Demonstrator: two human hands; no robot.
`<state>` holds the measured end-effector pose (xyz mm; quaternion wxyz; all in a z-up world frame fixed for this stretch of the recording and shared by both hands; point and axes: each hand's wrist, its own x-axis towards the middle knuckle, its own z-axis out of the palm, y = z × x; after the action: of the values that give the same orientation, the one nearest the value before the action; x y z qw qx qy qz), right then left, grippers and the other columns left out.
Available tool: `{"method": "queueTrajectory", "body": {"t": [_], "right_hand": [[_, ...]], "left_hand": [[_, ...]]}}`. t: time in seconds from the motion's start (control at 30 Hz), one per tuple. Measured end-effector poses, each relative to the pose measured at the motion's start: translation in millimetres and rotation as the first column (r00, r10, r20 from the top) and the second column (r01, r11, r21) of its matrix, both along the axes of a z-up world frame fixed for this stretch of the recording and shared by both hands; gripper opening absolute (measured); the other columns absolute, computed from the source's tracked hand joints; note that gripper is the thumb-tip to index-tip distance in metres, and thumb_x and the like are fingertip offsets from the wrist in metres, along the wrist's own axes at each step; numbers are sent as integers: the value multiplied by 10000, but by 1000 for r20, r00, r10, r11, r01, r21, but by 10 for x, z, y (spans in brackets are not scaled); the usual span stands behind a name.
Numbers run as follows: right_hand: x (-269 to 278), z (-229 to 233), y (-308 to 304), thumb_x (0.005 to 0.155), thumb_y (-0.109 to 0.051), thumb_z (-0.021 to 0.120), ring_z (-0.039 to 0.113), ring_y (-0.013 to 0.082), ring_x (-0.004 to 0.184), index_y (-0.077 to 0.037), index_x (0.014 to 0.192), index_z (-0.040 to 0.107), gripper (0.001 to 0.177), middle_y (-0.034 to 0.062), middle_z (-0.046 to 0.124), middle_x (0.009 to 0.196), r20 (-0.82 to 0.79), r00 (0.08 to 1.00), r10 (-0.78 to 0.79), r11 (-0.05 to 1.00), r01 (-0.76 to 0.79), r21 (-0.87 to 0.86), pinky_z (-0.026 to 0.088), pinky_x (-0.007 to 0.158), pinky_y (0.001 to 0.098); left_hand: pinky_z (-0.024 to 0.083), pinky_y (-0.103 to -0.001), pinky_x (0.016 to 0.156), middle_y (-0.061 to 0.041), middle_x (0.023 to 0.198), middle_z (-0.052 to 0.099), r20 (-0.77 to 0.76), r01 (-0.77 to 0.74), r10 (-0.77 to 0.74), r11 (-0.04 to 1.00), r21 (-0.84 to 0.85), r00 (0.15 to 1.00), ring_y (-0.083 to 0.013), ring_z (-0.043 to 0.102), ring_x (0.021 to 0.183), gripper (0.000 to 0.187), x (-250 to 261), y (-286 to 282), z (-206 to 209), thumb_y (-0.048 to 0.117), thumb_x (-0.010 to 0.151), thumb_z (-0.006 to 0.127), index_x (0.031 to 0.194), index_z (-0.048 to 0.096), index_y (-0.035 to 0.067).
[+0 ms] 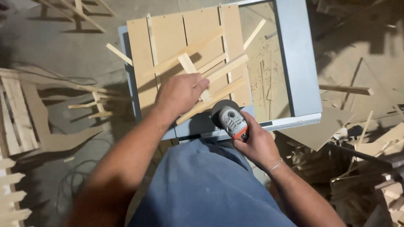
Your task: Using a handheld power tool to sand or shape the edges of a wooden assembly on a workbench.
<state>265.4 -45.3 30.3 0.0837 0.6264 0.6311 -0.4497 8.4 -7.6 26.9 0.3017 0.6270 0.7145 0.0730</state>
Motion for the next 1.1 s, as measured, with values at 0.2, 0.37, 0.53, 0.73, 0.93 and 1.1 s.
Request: {"method": "queueTrajectory", "body": {"t": [0.2, 0.37, 0.53, 0.73, 0.93, 1.1], "right_hand": [[181, -143, 91, 734, -302, 732, 610, 432, 1239, -269, 1547, 393, 881, 187, 654, 1319, -83, 993, 87, 996, -87, 9, 479, 1108, 545], [302, -373, 163, 742, -343, 748, 642, 420, 1173, -268, 1553, 385, 892, 164, 659, 1273, -59, 968, 242, 959, -230, 166, 511, 1052, 534], [258, -344, 276, 771, -301, 758, 656, 445, 1126, -210, 1551, 396, 865, 189, 660, 1224, -28, 938, 345, 907, -326, 267, 529, 1012, 549], [207, -435, 361, 768, -385, 751, 662, 427, 1112, -263, 1556, 356, 889, 151, 645, 1216, 68, 911, 408, 864, -409, 294, 530, 1000, 536], [127, -418, 450, 753, -409, 763, 665, 428, 1119, -275, 1548, 351, 905, 134, 645, 1244, 118, 897, 426, 839, -440, 321, 524, 1007, 539], [127, -389, 501, 740, -399, 789, 659, 415, 1150, -281, 1545, 376, 913, 148, 664, 1250, 142, 905, 400, 838, -425, 342, 517, 1020, 527]], "left_hand": [[524, -596, 921, -188, 1038, 739, -5, -34, 35, 998, 57, 999, -468, 664, 1064, 491, 12, -28, -96, 547, 1026, 432, 1107, 725, 161], [503, -536, 996, -98, 1233, 722, -55, -38, 39, 999, 18, 998, -377, 643, 1182, 539, 33, -61, -218, 614, 1010, 426, 1305, 687, 247], [476, -543, 1032, -78, 1297, 707, -83, -31, 32, 999, 16, 996, -359, 642, 1211, 565, 100, -116, -270, 598, 1012, 407, 1375, 654, 242], [489, -557, 1002, -90, 1246, 724, -49, -40, 42, 998, 43, 998, -390, 648, 1182, 552, 124, -77, -141, 596, 1008, 421, 1351, 668, 242], [510, -537, 994, -63, 1177, 746, -35, -80, 82, 995, 60, 996, -366, 667, 1158, 470, 109, -27, -246, 590, 971, 459, 1243, 718, 307], [540, -516, 947, -59, 1036, 766, -29, -78, 79, 997, 19, 996, -332, 698, 1120, 456, 124, 32, -328, 612, 954, 442, 1124, 751, 322]]}}
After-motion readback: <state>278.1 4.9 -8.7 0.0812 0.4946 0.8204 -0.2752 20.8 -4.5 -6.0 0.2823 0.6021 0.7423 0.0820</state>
